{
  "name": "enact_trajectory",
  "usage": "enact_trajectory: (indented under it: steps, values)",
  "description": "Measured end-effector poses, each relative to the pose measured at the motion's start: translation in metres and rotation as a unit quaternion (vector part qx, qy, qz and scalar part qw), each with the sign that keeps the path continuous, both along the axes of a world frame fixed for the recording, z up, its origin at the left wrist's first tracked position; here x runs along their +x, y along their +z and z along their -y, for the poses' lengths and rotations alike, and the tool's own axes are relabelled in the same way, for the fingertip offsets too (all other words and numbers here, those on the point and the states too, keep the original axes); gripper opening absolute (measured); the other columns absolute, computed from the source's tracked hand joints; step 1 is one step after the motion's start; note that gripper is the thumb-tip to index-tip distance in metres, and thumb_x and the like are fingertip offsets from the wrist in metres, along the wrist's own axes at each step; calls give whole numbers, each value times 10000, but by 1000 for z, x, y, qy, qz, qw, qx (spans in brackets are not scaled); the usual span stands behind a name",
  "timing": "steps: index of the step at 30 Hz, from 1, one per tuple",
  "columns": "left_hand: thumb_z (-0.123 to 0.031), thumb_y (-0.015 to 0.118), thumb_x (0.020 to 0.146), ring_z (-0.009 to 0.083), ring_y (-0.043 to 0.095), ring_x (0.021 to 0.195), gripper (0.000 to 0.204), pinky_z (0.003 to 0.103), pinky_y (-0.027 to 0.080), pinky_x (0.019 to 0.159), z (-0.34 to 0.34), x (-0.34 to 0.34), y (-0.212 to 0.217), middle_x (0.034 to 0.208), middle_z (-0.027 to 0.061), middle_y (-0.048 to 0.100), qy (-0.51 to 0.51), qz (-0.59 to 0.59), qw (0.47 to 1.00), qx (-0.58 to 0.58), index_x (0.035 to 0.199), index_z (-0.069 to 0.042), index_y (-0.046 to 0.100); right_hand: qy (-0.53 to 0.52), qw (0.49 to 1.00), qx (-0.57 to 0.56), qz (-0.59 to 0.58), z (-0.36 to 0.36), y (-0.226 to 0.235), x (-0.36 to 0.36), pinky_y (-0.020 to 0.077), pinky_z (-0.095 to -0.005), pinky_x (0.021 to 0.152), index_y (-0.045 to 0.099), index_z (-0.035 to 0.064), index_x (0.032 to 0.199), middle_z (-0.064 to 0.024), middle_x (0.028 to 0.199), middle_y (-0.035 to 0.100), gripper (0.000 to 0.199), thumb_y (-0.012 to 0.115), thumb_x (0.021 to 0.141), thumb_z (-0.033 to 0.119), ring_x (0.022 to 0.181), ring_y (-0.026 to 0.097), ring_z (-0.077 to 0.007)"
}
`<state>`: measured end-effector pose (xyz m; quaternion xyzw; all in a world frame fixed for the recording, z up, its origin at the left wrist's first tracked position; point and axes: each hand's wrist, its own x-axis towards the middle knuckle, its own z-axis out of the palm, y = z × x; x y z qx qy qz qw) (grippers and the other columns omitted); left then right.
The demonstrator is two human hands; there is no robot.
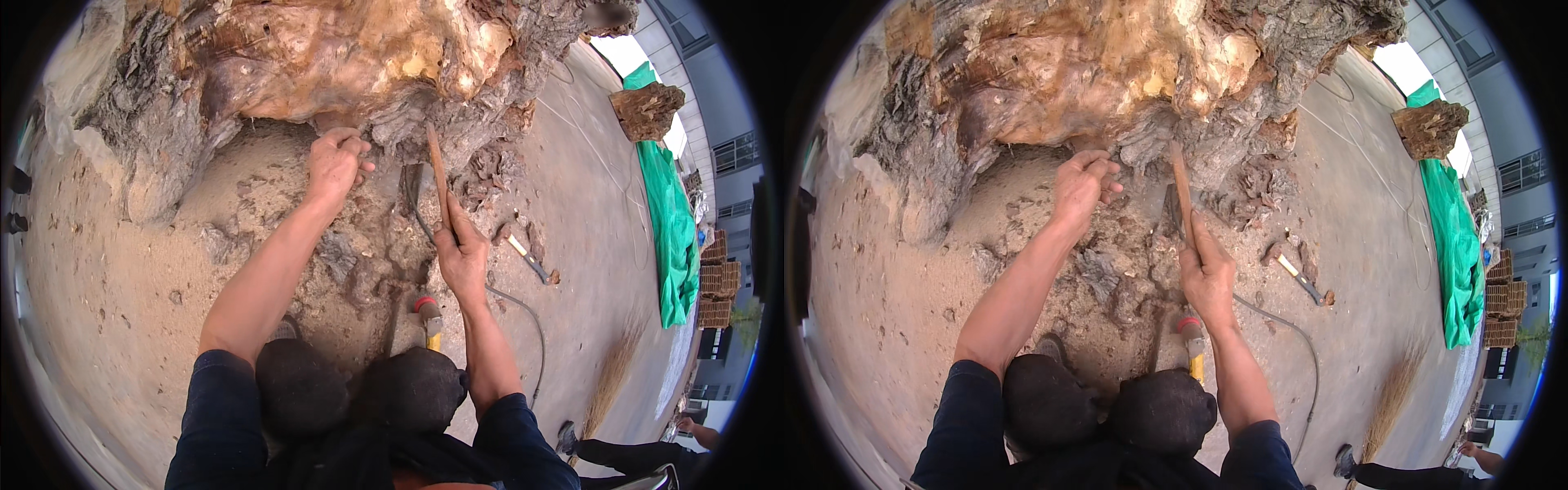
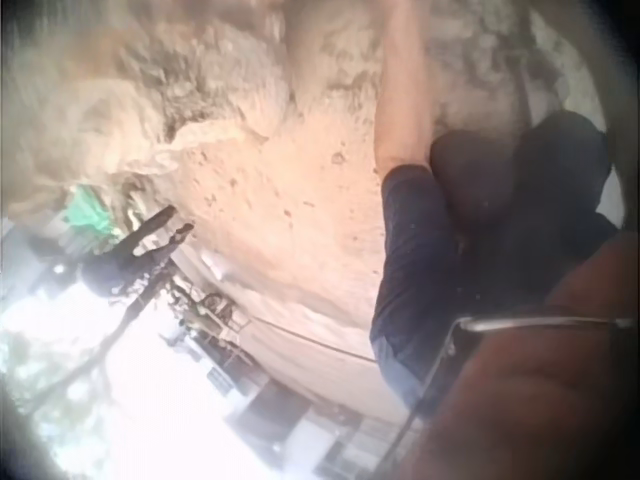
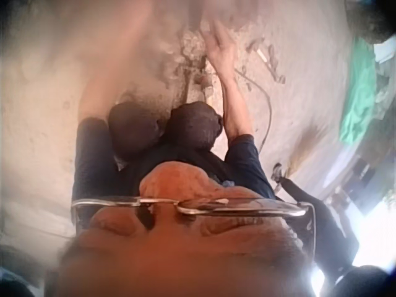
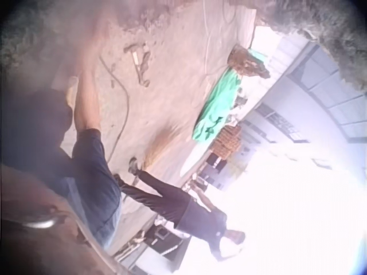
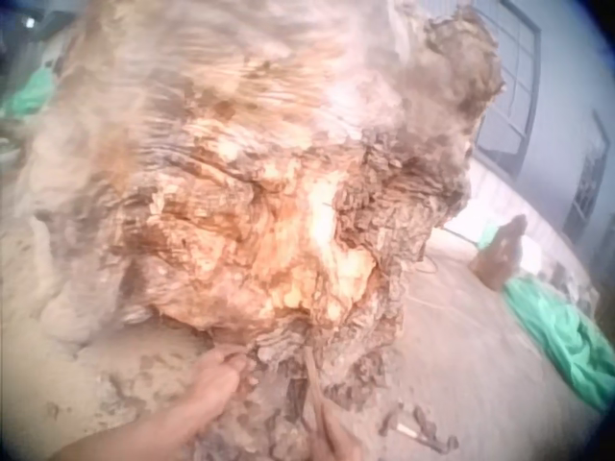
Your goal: The person uses a chisel and hammer to carve a large piece of wood, removing bark and shaping the surface. Another person assists by removing debris and occasionally using tools on the wood.
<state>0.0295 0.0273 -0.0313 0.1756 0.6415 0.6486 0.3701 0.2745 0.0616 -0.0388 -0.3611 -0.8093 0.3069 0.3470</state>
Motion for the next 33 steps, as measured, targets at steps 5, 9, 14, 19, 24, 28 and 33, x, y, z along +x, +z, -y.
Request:
enact_trajectory:
  steps: [5,9,14,19,24,28,33]
  values:
    - [-53,512,1015,162,686,766,373,336,558,783,-16,1,-18,1199,127,661,13,-260,965,-3,1382,-10,570,36,999,8,15,0,2,-12,553,-382,749,640,23,1406,-211,981,727,509,647,899,-24,819,702,-282]
    - [-22,493,1013,153,683,774,371,320,554,782,-16,9,-37,1206,121,650,28,-327,943,51,1373,-15,585,37,999,-17,19,-2,2,-30,548,-367,739,632,13,1412,-215,942,720,517,636,897,-30,779,696,-265]
    - [40,461,995,144,683,826,399,309,553,773,-10,0,-32,1211,126,641,30,-192,980,50,1372,-2,588,74,994,-71,25,-12,18,-18,551,-324,795,627,5,1416,-211,1059,758,502,637,915,-17,862,711,-210]
    - [42,465,982,165,682,803,347,323,556,756,-6,7,-32,1200,138,632,5,-205,975,84,1294,17,615,55,983,-159,79,-22,47,-26,520,-310,970,616,14,1434,-197,1261,737,517,662,919,12,1129,680,-169]
    - [65,464,954,175,702,838,375,319,553,799,17,5,-35,1234,152,637,-37,-164,984,54,1301,40,604,53,967,-180,171,-29,93,-22,508,-333,1025,632,39,1423,-185,1316,718,502,662,922,49,1199,680,-214]
    - [58,473,945,191,705,872,367,340,557,822,16,-3,-50,1276,174,630,33,-155,986,52,1287,43,605,71,959,-126,242,-37,126,-41,547,-338,930,666,47,1380,-180,1232,750,469,665,912,41,1079,723,-190]
    - [55,504,935,210,695,884,397,364,553,860,6,-23,-61,1259,163,629,49,-213,975,41,1315,5,606,120,936,19,329,-28,178,-66,585,-384,769,714,18,1288,-201,969,773,383,653,910,13,862,772,-257]
